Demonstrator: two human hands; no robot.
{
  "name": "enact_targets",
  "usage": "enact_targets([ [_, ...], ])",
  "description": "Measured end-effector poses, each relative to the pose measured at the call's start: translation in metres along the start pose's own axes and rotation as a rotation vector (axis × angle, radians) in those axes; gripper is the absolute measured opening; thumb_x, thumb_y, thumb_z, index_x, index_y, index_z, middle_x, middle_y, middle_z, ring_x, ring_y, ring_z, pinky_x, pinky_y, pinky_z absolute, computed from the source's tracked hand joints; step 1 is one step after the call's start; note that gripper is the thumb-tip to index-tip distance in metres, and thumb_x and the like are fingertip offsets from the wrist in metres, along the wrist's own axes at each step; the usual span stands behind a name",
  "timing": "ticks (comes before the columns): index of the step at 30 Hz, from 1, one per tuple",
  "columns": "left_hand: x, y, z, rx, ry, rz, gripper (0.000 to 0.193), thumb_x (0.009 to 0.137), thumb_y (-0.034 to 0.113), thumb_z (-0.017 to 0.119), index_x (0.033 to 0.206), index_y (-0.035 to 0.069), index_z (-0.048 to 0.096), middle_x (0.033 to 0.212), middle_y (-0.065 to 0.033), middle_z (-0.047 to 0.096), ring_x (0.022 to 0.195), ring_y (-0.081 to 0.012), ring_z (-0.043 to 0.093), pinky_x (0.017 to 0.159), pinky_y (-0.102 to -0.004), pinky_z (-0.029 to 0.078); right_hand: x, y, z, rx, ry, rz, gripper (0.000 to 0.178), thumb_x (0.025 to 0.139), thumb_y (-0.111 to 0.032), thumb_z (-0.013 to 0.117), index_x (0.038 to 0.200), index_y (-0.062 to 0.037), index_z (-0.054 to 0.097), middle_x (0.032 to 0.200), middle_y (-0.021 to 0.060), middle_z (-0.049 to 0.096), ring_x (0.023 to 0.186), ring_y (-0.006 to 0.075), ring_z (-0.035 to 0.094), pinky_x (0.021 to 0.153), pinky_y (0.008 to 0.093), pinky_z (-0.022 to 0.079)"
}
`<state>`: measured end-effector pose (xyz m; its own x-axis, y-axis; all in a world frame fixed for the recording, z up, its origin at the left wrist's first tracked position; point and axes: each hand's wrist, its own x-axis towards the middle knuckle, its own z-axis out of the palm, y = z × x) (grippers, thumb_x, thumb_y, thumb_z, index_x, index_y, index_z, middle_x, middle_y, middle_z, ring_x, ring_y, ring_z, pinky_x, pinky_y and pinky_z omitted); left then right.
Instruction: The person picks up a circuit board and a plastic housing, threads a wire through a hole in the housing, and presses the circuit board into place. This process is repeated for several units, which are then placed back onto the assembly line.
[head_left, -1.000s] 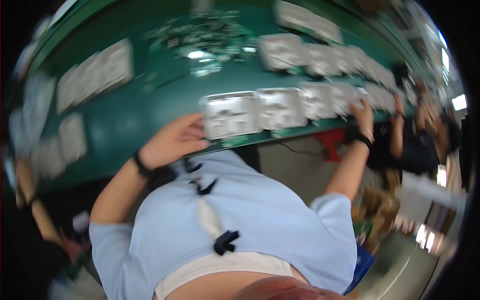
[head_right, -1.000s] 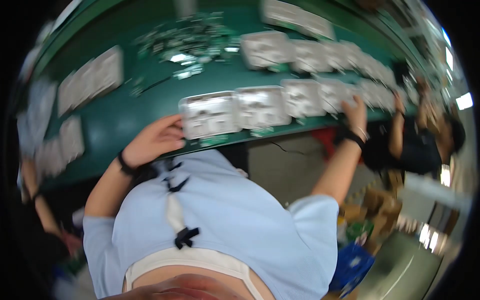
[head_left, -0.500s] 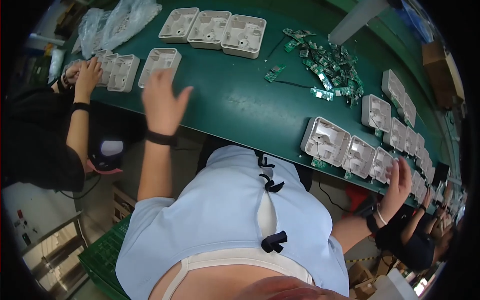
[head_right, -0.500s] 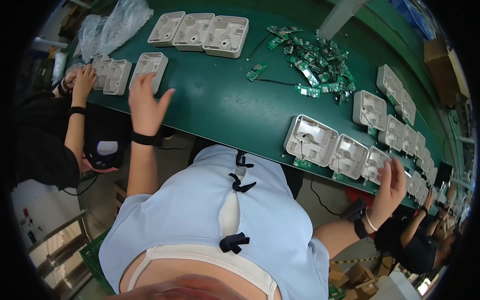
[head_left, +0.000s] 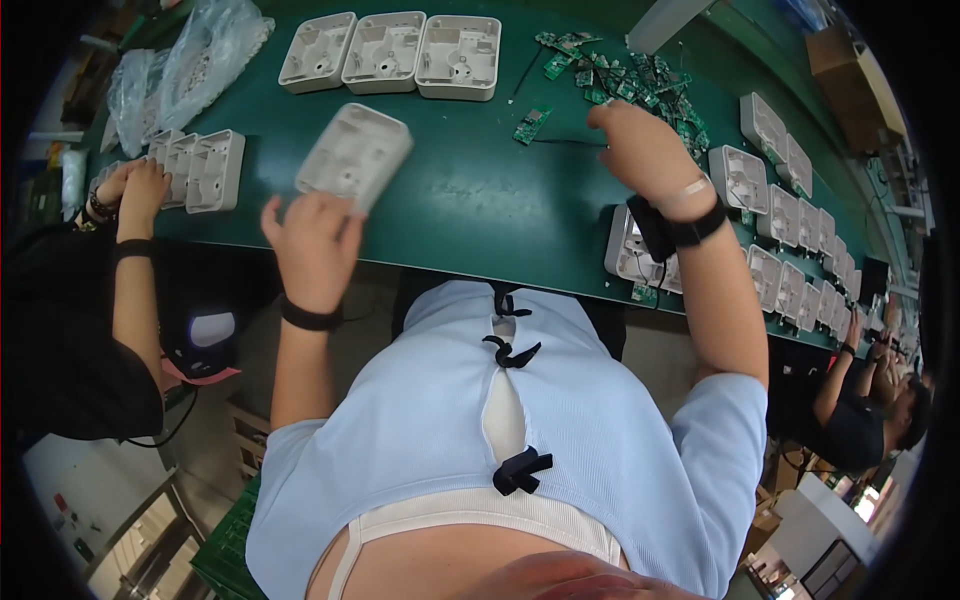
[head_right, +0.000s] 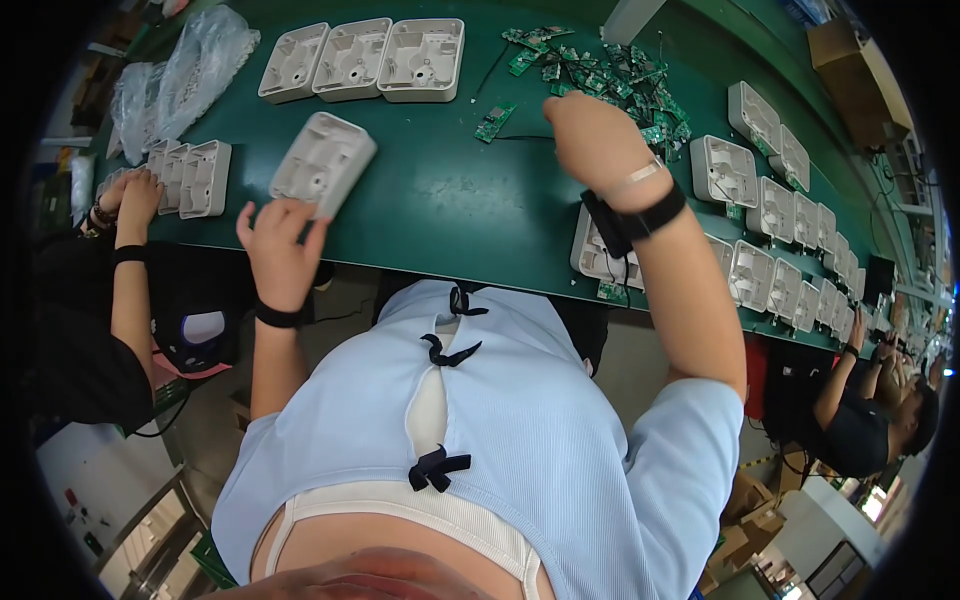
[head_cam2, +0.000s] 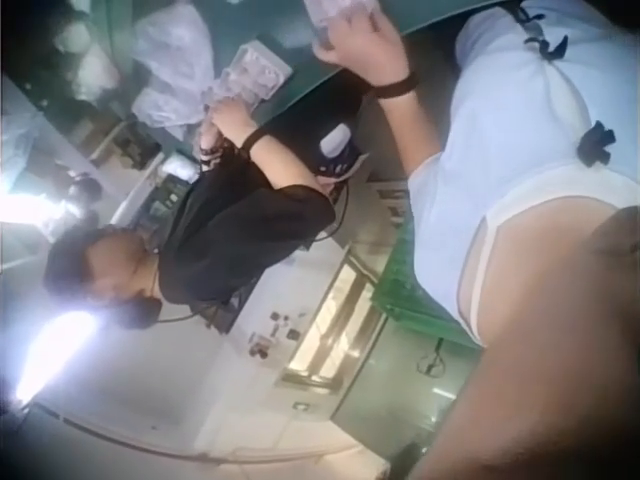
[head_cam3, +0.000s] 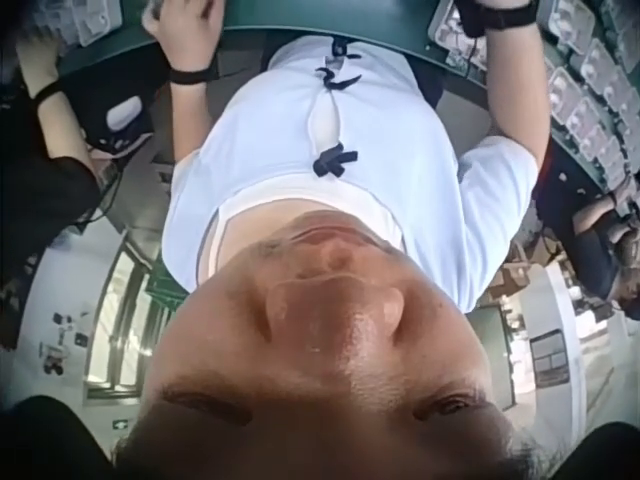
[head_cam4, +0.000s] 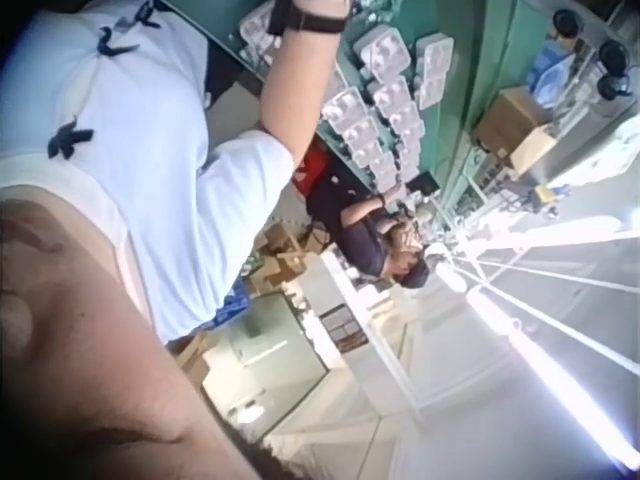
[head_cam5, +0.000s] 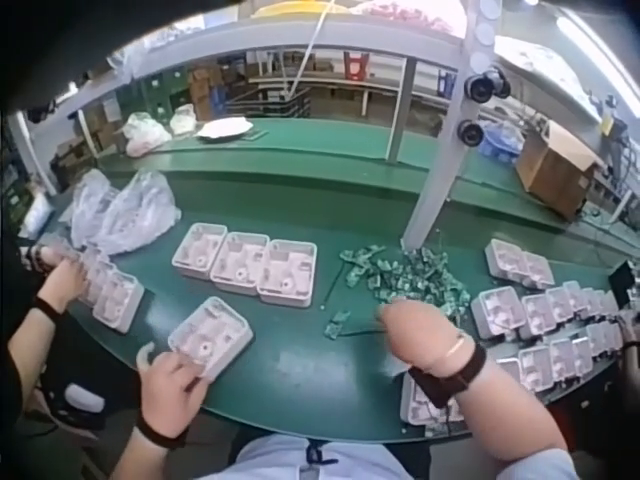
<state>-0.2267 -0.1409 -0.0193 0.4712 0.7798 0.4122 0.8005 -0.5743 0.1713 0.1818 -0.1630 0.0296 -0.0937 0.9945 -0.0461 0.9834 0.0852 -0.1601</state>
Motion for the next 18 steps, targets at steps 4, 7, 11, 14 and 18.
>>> enact_targets([
  [4, -0.006, 0.042, -0.003, -0.173, -0.056, 0.115, 0.016, 0.080, 0.014, 0.082, 0.094, 0.014, 0.072, 0.094, 0.0007, 0.066, 0.097, -0.0215, 0.065, 0.107, -0.0559, 0.033, 0.029, 0.027, 0.037, -0.091, -0.084, -0.089, 0.023, 0.079, -0.003, 0.070, 0.103, -0.0037, 0.072, 0.099, 0.0185, 0.072, 0.095, 0.0411, 0.070, 0.080, 0.0479, 0.058],
  [7, -0.009, 0.054, -0.001, -0.289, -0.082, 0.255, 0.017, 0.080, 0.012, 0.081, 0.094, 0.014, 0.073, 0.093, 0.0018, 0.066, 0.096, -0.0194, 0.065, 0.105, -0.0533, 0.034, 0.039, 0.028, 0.039, -0.104, -0.197, -0.093, 0.021, 0.079, -0.004, 0.071, 0.100, -0.0034, 0.072, 0.100, 0.0179, 0.073, 0.091, 0.0389, 0.071, 0.077, 0.0457, 0.059],
  [11, -0.007, 0.067, 0.009, -0.307, -0.105, 0.323, 0.013, 0.081, 0.008, 0.079, 0.090, 0.014, 0.073, 0.095, 0.0026, 0.066, 0.097, -0.0172, 0.065, 0.104, -0.0508, 0.035, 0.036, 0.032, 0.020, 0.231, -0.402, 0.084, 0.020, 0.084, -0.006, 0.075, 0.103, -0.0039, 0.072, 0.106, 0.0124, 0.073, 0.090, 0.0266, 0.072, 0.073, 0.0379, 0.059],
  [14, -0.015, 0.059, 0.020, -0.321, -0.138, 0.329, 0.028, 0.078, 0.011, 0.083, 0.104, 0.013, 0.072, 0.106, -0.0019, 0.067, 0.106, -0.0219, 0.064, 0.106, -0.0519, 0.035, 0.015, 0.017, -0.004, 0.976, -0.368, 0.272, 0.013, 0.093, -0.009, 0.071, 0.105, -0.0039, 0.070, 0.106, 0.0087, 0.074, 0.087, 0.0186, 0.072, 0.068, 0.0318, 0.058],
  [18, -0.008, 0.067, 0.023, -0.418, -0.074, 0.122, 0.067, 0.070, 0.017, 0.090, 0.130, 0.010, 0.062, 0.126, -0.0116, 0.062, 0.121, -0.0324, 0.058, 0.111, -0.0529, 0.034, -0.017, -0.004, 0.003, 1.999, -0.226, 0.426, 0.011, 0.100, -0.011, 0.068, 0.109, -0.0037, 0.068, 0.107, 0.0061, 0.073, 0.089, 0.0158, 0.071, 0.072, 0.0265, 0.058],
])
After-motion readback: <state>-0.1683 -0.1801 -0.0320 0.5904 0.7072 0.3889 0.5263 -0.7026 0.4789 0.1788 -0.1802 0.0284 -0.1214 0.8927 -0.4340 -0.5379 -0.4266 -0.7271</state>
